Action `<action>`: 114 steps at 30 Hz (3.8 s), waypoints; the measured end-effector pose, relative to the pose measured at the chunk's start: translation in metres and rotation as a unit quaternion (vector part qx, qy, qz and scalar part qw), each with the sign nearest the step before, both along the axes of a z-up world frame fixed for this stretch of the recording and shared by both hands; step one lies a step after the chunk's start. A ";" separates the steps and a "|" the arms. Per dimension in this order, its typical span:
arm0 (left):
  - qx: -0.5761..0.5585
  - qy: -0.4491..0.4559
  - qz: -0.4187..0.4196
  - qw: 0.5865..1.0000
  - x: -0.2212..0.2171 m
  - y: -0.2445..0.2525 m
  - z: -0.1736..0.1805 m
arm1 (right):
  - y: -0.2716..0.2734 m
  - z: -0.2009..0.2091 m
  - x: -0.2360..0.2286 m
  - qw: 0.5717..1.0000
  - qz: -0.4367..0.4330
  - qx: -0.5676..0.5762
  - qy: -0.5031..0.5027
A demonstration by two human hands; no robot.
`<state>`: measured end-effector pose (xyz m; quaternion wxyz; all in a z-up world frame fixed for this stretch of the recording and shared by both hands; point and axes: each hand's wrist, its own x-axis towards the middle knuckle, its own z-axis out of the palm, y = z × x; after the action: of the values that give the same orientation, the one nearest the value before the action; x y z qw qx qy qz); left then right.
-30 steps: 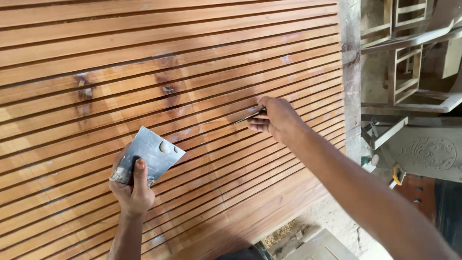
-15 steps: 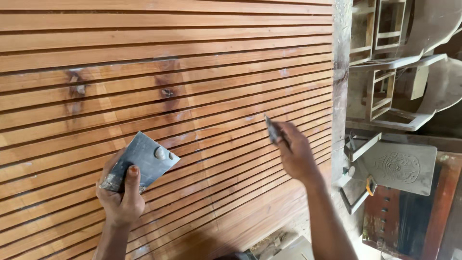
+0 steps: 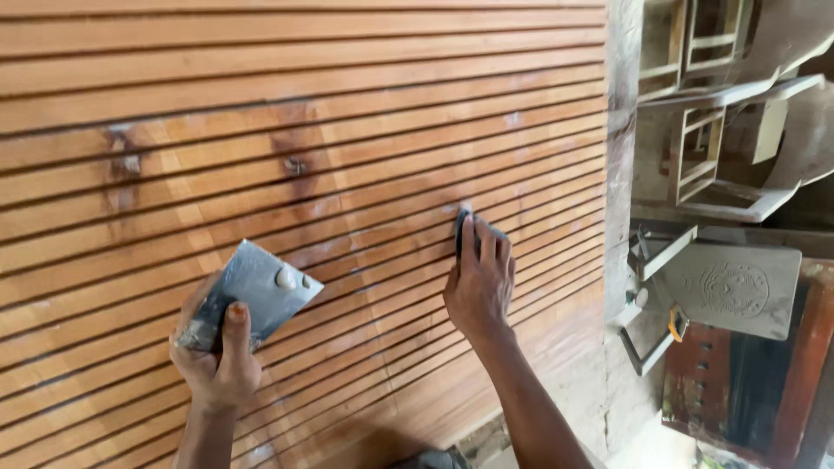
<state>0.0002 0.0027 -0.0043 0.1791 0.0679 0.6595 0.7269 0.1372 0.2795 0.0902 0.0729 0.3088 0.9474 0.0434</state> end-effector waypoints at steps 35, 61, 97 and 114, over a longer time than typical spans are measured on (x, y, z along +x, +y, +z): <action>0.004 0.041 -0.012 0.999 -0.003 0.007 0.005 | 0.033 -0.043 0.028 0.404 -0.524 -0.519 0.542; -0.004 0.019 0.009 1.000 0.002 0.005 0.003 | 0.042 0.037 -0.042 0.989 -0.050 -0.136 -0.025; 0.005 0.010 0.027 1.000 0.003 0.010 0.004 | 0.136 0.061 -0.061 0.919 0.249 -0.247 -0.178; 0.048 -0.026 0.037 0.998 0.005 0.009 0.006 | 0.086 0.084 -0.027 0.959 0.194 -0.190 -0.085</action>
<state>0.0054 0.0120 0.0018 0.1656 0.0333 0.6210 0.7654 0.1104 0.3657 0.1740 0.2011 0.0951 0.9700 -0.0982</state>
